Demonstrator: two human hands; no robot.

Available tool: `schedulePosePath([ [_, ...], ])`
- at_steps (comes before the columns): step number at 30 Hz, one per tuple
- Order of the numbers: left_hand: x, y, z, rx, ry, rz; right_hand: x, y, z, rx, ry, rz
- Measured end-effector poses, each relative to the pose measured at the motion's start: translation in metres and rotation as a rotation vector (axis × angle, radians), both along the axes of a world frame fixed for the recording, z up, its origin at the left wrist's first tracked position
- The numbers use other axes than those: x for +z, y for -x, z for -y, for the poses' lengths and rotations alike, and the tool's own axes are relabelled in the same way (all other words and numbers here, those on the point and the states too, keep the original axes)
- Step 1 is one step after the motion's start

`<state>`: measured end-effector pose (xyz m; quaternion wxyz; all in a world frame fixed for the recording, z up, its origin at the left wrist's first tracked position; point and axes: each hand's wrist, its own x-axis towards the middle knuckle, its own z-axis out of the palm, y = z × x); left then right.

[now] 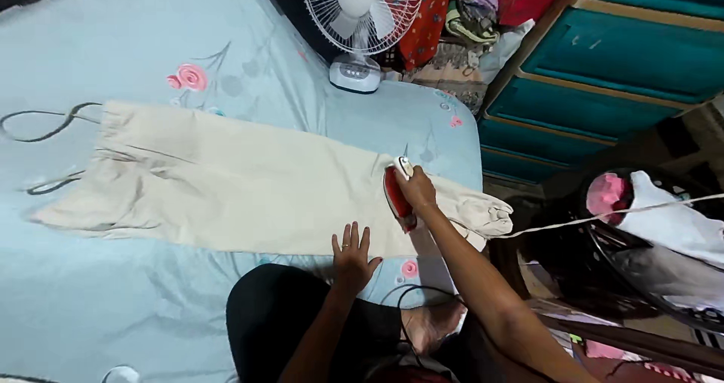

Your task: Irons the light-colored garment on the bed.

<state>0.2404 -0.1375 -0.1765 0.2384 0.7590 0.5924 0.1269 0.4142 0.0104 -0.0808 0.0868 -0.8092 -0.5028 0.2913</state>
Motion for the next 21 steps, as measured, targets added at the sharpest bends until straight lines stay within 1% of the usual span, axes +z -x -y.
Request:
schedulePosePath([
  [3, 0.024, 0.007, -0.005, -0.049, 0.235, -0.078, -0.007, 0.004, -0.03, -0.028, -0.031, -0.015],
  [5, 0.046, 0.017, -0.015, -0.107, 0.431, -0.15, -0.008, 0.004, -0.025, 0.016, -0.016, -0.019],
  [7, 0.06, 0.035, -0.022, -0.116, 0.521, -0.16, -0.004, -0.001, -0.001, 0.128, 0.035, -0.027],
  [10, 0.071, 0.073, -0.028, -0.048, 0.566, -0.176, 0.003, -0.005, 0.049, 0.381, 0.106, -0.019],
  [12, 0.075, 0.095, -0.032, 0.016, 0.6, -0.217, 0.004, -0.001, 0.07, 0.522, 0.131, -0.016],
  [15, 0.072, 0.115, -0.037, 0.129, 0.583, -0.173, 0.002, 0.018, 0.072, 0.561, 0.109, -0.043],
  [18, 0.067, 0.117, -0.038, 0.194, 0.56, -0.12, 0.001, 0.042, 0.062, 0.558, 0.102, -0.046],
  [21, 0.063, 0.117, -0.038, 0.229, 0.552, -0.097, 0.001, 0.052, 0.063, 0.661, 0.153, -0.022],
])
